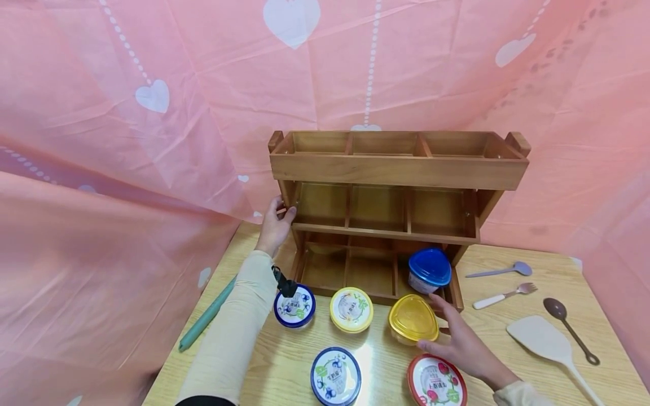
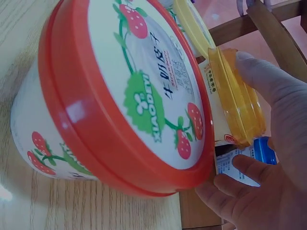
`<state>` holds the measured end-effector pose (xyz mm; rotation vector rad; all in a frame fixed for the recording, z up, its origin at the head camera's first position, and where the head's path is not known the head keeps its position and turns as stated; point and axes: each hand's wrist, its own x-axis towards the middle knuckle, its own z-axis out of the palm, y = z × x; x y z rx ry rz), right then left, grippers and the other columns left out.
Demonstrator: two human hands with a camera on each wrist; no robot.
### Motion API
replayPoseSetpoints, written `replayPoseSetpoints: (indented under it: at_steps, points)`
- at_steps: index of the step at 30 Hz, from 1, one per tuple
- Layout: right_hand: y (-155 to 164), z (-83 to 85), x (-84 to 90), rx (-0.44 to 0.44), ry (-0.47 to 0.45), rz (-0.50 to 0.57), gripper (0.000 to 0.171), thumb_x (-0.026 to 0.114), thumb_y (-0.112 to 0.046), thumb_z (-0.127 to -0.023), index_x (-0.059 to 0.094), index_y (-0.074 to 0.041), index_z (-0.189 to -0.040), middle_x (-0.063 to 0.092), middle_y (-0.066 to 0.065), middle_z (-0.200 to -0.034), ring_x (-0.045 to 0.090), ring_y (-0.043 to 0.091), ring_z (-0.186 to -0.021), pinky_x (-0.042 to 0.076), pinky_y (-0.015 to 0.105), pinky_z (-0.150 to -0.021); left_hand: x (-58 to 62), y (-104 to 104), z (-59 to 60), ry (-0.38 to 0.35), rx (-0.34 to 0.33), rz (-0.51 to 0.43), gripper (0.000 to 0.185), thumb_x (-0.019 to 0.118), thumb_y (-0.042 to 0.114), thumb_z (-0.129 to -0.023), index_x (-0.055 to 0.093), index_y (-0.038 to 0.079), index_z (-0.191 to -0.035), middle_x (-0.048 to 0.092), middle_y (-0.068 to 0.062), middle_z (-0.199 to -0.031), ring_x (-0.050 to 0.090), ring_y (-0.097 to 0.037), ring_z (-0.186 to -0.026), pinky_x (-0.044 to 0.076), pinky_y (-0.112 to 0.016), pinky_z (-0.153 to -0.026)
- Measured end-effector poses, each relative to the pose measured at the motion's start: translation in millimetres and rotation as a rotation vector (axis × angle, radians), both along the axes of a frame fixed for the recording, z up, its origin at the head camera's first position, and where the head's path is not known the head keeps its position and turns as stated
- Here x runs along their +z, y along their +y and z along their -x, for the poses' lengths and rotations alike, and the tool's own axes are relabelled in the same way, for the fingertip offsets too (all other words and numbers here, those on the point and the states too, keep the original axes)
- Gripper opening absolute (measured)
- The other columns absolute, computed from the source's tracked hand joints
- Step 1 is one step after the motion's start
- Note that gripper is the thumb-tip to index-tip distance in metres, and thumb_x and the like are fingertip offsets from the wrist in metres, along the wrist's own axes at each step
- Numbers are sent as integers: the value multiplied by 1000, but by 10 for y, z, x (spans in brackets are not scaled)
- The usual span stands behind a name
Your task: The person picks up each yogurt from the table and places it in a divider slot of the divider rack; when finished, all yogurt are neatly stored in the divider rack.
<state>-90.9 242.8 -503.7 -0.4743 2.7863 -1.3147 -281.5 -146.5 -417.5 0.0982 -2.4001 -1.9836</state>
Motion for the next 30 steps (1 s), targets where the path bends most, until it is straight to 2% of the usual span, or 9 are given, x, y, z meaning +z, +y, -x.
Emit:
replayPoseSetpoints:
  at_steps: [5, 10, 12, 13, 16, 20, 30]
  points:
    - [-27, 25, -17, 26, 10, -2, 98, 86, -25, -76, 27, 6, -148, 44, 27, -141, 49, 43, -122, 57, 35, -83, 11, 17, -6, -2, 3, 6, 46, 52, 23, -103, 37, 19, -147, 40, -10, -150, 44, -30, -136, 40, -47, -112]
    - [-65, 66, -54, 14, -22, -71, 102, 86, -35, -75, 28, 5, -149, 42, 25, -145, 48, 40, -128, 50, 51, -96, 6, 24, -5, -1, 4, 2, 46, 52, 22, -103, 38, 20, -147, 40, -10, -150, 44, -30, -136, 40, -46, -112]
    - [-79, 83, -56, 13, -37, -81, 103, 85, -37, -75, 27, 4, -149, 43, 25, -145, 48, 41, -128, 47, 54, -98, 4, 21, -3, 2, 2, -1, 45, 51, 21, -103, 38, 19, -146, 40, -10, -150, 44, -30, -136, 40, -47, -112]
    - [-85, 90, -56, 12, -45, -83, 103, 85, -38, -75, 27, 4, -149, 43, 25, -145, 49, 42, -128, 47, 53, -99, 3, 21, -3, 1, 4, -1, 45, 51, 22, -103, 38, 20, -146, 40, -10, -149, 44, -30, -136, 40, -47, -112]
    - [-100, 107, -49, 9, -65, -73, 103, 85, -39, -75, 26, 1, -150, 45, 24, -143, 51, 41, -125, 50, 41, -97, 3, 19, -5, 1, 4, -3, 44, 51, 21, -103, 38, 20, -145, 40, -10, -149, 45, -30, -136, 41, -47, -112]
    - [-113, 129, -44, 26, -71, -51, 102, 86, -36, -75, 26, -1, -150, 46, 25, -140, 55, 37, -119, 50, 25, -90, 18, 19, -10, -8, 6, 0, 44, 51, 22, -103, 38, 20, -145, 40, -9, -149, 45, -29, -136, 41, -46, -112]
    - [-137, 165, -43, 38, -109, -23, 99, 86, -31, -75, 27, -3, -149, 50, 24, -137, 57, 31, -113, 52, 22, -83, 22, -10, 29, -33, -12, -45, 47, 51, 17, -103, 37, 16, -148, 37, -13, -152, 40, -33, -139, 37, -49, -115]
